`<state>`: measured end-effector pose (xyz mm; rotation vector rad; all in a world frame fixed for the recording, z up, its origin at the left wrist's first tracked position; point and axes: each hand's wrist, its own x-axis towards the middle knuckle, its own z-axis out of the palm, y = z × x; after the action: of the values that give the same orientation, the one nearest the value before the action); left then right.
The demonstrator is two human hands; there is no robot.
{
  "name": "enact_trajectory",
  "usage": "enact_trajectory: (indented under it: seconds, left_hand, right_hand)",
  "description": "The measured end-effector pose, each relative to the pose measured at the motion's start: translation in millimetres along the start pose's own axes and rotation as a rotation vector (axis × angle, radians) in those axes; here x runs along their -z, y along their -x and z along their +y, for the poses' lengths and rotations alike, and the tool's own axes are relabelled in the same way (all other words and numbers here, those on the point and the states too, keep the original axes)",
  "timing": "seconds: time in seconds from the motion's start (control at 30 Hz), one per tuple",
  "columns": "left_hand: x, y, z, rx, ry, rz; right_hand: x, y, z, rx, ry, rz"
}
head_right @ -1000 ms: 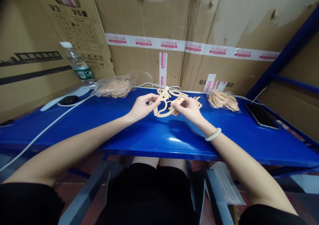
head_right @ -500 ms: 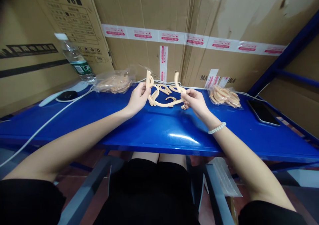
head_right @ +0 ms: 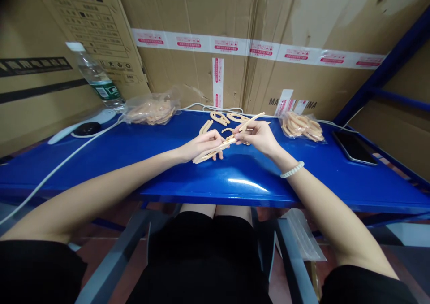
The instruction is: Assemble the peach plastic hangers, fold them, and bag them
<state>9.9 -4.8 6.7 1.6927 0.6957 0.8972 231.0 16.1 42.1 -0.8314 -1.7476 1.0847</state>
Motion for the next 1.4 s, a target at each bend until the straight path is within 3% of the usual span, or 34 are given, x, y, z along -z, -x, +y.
enact_trajectory:
  seconds: [0.4, 0.57, 0.87, 1.2, 1.3, 1.4]
  left_hand:
    - [4.3, 1, -5, -0.01, -0.132, -0.007]
    - [3.8, 2, -2, -0.076, -0.279, -0.034]
    - [6.3, 6, 4, -0.174, -0.511, -0.073]
    - [9.3, 1, -1, -0.136, -0.406, -0.128]
    - [10.5, 0, -3, -0.063, -0.28, -0.163]
    - [11.8, 0, -5, 0.019, -0.123, -0.182]
  right_hand:
    - [-1, 2, 1, 0.229, 0.149, -0.275]
    - [-2, 4, -2, 0.26, 0.303, -0.29]
    - [-7, 11, -3, 0.556, 0.619, -0.302]
    - [-10, 15, -4, 0.635, 0.718, -0.313]
    - [-6, 11, -8, 0.628, 0.695, -0.229]
    - [12, 3, -10, 0.476, 0.603, 0.012]
